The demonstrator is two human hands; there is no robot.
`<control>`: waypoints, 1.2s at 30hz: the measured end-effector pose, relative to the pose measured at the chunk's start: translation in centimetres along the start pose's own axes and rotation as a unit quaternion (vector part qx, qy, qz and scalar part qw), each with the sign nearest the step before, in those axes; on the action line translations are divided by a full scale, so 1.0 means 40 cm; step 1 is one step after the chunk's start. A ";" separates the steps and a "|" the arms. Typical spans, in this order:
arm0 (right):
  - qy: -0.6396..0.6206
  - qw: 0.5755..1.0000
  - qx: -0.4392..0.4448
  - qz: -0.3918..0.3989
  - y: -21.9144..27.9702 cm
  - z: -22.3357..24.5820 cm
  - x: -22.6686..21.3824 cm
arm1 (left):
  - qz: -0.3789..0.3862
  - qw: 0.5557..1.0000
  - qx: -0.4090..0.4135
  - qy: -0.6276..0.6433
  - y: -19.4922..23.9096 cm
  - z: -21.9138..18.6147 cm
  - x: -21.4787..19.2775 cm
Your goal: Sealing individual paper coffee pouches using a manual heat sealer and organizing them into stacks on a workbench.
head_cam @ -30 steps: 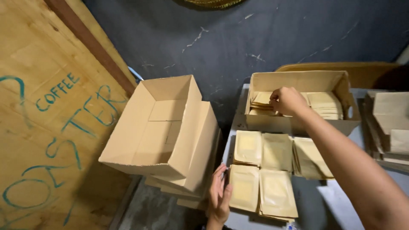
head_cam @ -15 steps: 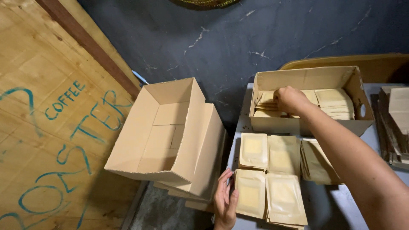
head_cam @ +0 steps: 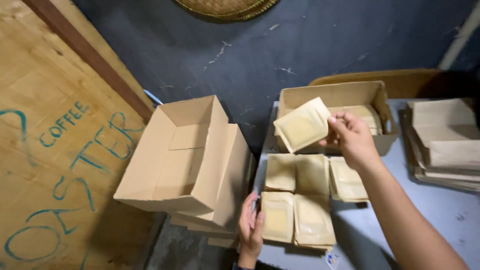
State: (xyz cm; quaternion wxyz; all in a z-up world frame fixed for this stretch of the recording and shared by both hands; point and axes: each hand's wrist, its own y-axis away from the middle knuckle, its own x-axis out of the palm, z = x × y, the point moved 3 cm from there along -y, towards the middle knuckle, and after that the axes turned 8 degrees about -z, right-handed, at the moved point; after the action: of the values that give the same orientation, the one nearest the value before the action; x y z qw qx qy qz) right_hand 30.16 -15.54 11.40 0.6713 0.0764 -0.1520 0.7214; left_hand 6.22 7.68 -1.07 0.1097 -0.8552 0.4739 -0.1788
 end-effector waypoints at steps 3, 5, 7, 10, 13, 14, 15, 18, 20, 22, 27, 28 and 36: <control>-0.034 0.999 0.027 -0.010 0.129 0.011 -0.067 | 0.000 1.000 -0.012 0.008 0.006 0.001 -0.001; -0.073 0.997 0.037 0.000 0.211 0.003 -0.115 | -0.015 0.999 -0.015 -0.034 0.009 -0.023 0.007; -0.089 0.995 0.052 -0.014 0.282 -0.007 -0.171 | -0.005 1.000 -0.001 -0.027 0.012 -0.013 0.002; -0.078 0.994 0.064 -0.048 0.391 0.007 -0.247 | -0.004 0.999 0.012 -0.041 0.014 -0.002 0.000; -0.023 0.992 0.083 -0.095 0.491 0.012 -0.315 | -0.032 0.998 -0.020 -0.054 0.018 -0.011 0.001; 0.000 0.987 0.103 -0.120 0.522 0.008 -0.339 | -0.051 0.996 -0.049 -0.049 0.018 -0.015 0.002; 0.000 0.987 0.102 -0.124 0.545 -0.011 -0.370 | -0.047 0.997 -0.050 -0.047 0.018 -0.008 -0.002; -0.009 0.985 0.104 -0.141 0.618 -0.049 -0.446 | -0.055 0.996 -0.051 -0.042 0.017 0.000 -0.012; 0.018 0.978 0.122 -0.167 0.663 -0.051 -0.483 | -0.058 0.995 -0.061 -0.061 0.013 -0.005 -0.006; 0.017 0.973 0.141 -0.183 0.697 -0.025 -0.503 | -0.092 0.988 0.018 -0.123 0.018 -0.037 0.011; 0.003 0.969 0.114 -0.218 0.761 -0.038 -0.565 | -0.161 0.925 0.225 -0.261 0.083 -0.175 0.139; 0.001 0.970 0.099 -0.223 0.766 -0.036 -0.566 | -0.144 0.936 0.220 -0.233 0.108 -0.183 0.180; -0.043 0.957 0.088 -0.274 0.797 -0.039 -0.544 | 0.200 0.951 -0.234 0.036 0.334 -0.176 0.504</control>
State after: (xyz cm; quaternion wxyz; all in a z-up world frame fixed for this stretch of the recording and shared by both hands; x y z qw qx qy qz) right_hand 0.57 -37.30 -0.62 0.8269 0.2047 -0.0899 0.5160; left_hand 2.83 -16.62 4.65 -0.0776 -0.7372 0.6678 -0.0679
